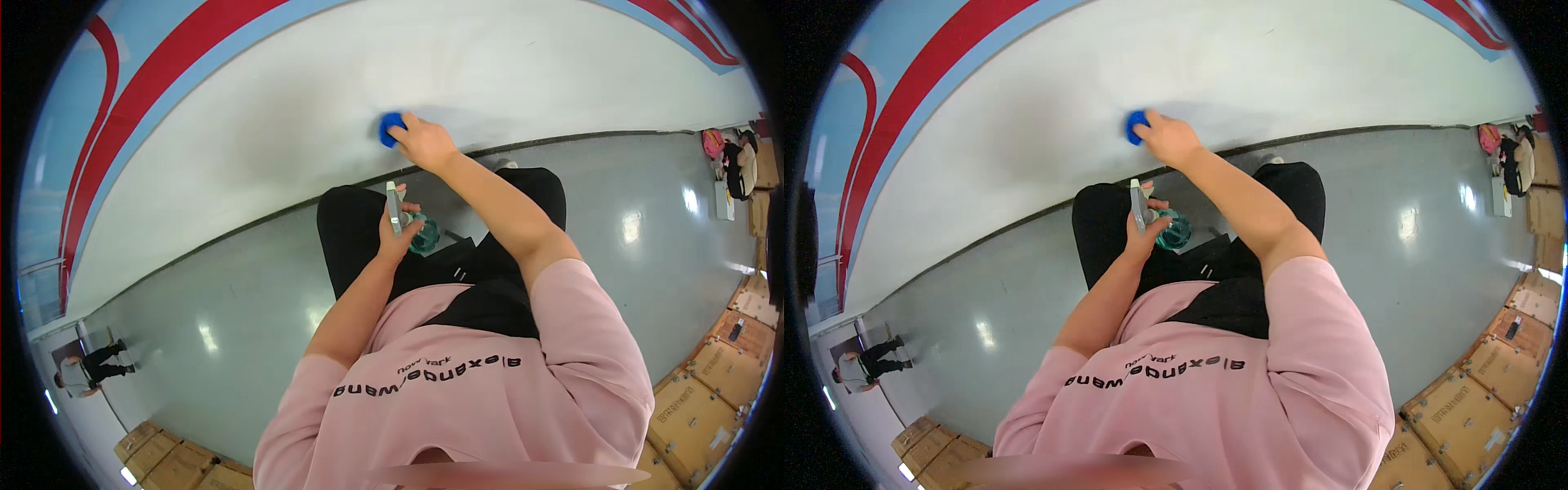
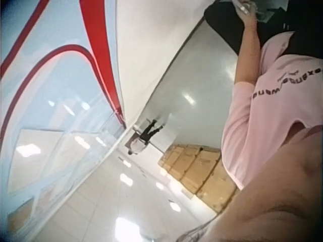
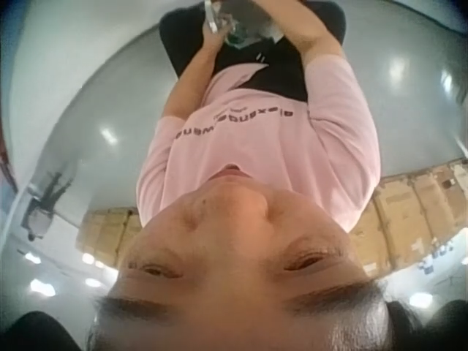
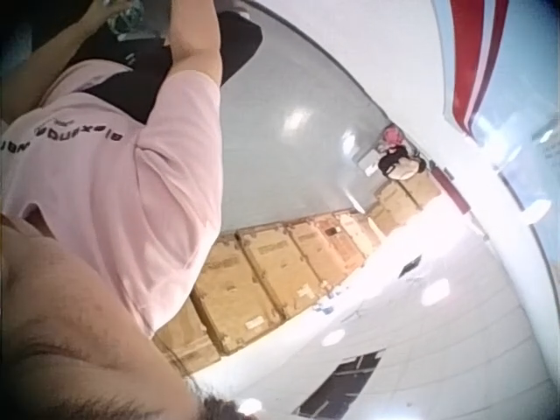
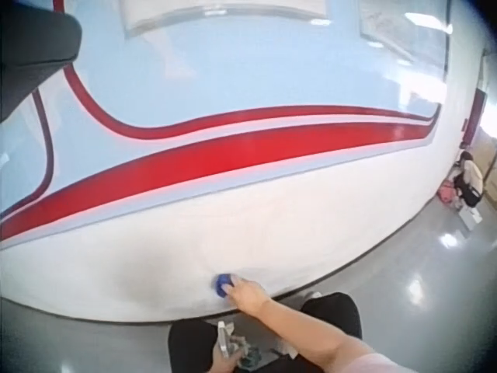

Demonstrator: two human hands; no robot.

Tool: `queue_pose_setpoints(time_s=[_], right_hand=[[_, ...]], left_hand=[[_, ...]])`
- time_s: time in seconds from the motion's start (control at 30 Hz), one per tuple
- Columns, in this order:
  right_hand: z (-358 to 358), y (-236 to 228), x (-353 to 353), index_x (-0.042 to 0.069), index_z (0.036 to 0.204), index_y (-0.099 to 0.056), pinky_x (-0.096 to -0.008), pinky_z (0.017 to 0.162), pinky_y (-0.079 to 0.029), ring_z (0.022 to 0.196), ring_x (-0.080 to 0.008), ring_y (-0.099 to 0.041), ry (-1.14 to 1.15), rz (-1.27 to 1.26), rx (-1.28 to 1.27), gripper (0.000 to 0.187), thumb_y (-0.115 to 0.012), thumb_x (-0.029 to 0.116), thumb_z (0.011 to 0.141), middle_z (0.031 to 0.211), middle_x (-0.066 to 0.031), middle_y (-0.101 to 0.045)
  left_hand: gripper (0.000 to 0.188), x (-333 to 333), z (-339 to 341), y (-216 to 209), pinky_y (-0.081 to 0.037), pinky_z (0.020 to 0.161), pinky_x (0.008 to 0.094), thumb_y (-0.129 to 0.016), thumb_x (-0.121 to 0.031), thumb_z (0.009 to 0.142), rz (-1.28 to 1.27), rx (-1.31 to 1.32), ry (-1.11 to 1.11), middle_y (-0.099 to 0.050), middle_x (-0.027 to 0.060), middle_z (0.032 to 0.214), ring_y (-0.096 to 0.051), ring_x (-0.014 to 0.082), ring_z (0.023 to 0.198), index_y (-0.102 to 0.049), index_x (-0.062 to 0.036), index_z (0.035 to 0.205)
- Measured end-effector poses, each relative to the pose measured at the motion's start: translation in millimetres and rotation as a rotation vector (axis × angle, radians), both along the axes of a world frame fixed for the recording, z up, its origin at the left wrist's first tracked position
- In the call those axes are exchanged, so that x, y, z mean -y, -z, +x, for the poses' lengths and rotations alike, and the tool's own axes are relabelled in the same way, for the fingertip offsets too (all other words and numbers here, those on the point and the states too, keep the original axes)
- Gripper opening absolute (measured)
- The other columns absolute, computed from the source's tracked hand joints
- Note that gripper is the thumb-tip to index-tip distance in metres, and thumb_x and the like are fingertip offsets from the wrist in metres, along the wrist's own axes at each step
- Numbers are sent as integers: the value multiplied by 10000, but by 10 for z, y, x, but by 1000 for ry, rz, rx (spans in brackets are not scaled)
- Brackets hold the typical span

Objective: Clean a mural or painted wall using a spray bottle and cloth.

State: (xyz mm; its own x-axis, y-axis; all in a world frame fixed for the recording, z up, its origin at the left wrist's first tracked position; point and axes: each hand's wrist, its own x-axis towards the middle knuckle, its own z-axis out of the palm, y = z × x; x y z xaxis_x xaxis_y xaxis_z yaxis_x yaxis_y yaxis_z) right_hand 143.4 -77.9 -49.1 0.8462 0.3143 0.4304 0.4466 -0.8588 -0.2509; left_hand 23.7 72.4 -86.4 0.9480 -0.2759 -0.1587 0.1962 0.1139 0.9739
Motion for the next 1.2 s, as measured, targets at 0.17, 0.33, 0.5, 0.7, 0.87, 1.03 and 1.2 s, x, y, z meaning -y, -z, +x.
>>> queue_pose_setpoints(time_s=[0.17, 0.33, 0.5, 0.7, 0.87, 1.03, 1.2], right_hand=[[120, -1048, -499, 175, 870, -580, -308, 494, -457, 660, -198, -547, -145, 173, 430, 227, -603, 127, 649, 795, -56, -442], [341, -482, -537, 168, 871, -582, -312, 521, -467, 703, -205, -551, -257, 10, 225, 202, -567, 119, 676, 847, -61, -461], [308, 513, -254, 133, 892, -587, -369, 612, -490, 746, -240, -579, -244, -169, -158, 180, -533, 108, 721, 978, -94, -474], [82, 638, -79, 138, 900, -586, -363, 588, -495, 711, -260, -599, -71, -184, -324, 196, -554, 104, 710, 972, -109, -500], [197, -462, -702, 173, 958, -581, -311, 488, -482, 584, -225, -583, -280, 1, 112, 253, -570, 139, 708, 892, -88, -496], [405, -124, -912, 172, 952, -589, -320, 476, -481, 559, -219, -579, -349, -87, 155, 243, -558, 142, 713, 877, -82, -501], [313, 871, -442, 129, 942, -611, -395, 752, -486, 955, -295, -562, 46, -432, -719, 210, -521, 124, 752, 1053, -133, -528]], left_hand=[[721, 5, 43, 46, -394, 804, 301, -622, 74, 625, -25, -33, 24, -534, 57, 877, -510, 161, 901, -350, -106, 1268], [724, 71, -20, -125, -386, 793, 298, -624, 75, 627, -20, -76, -65, -524, 47, 868, -504, 171, 908, -344, -113, 1268], [741, -125, -220, -339, -364, 891, 360, -608, 80, 640, -80, 46, -97, -518, 50, 871, -495, 192, 949, -286, -87, 1285], [726, -151, -303, -395, -346, 908, 392, -600, 85, 635, -182, -54, -185, -532, 69, 874, -514, 231, 962, -293, -79, 1273], [720, -143, -221, -306, -358, 890, 365, -592, 116, 626, -219, -192, -305, -536, 67, 869, -520, 217, 949, -311, -82, 1259], [716, -115, -215, -280, -370, 870, 339, -594, 127, 625, -237, -145, -271, -537, 62, 868, -517, 194, 936, -319, -71, 1255], [709, -53, -237, -321, -358, 891, 349, -594, 114, 636, -202, -157, -282, -535, 60, 870, -513, 201, 948, -311, -62, 1261]])
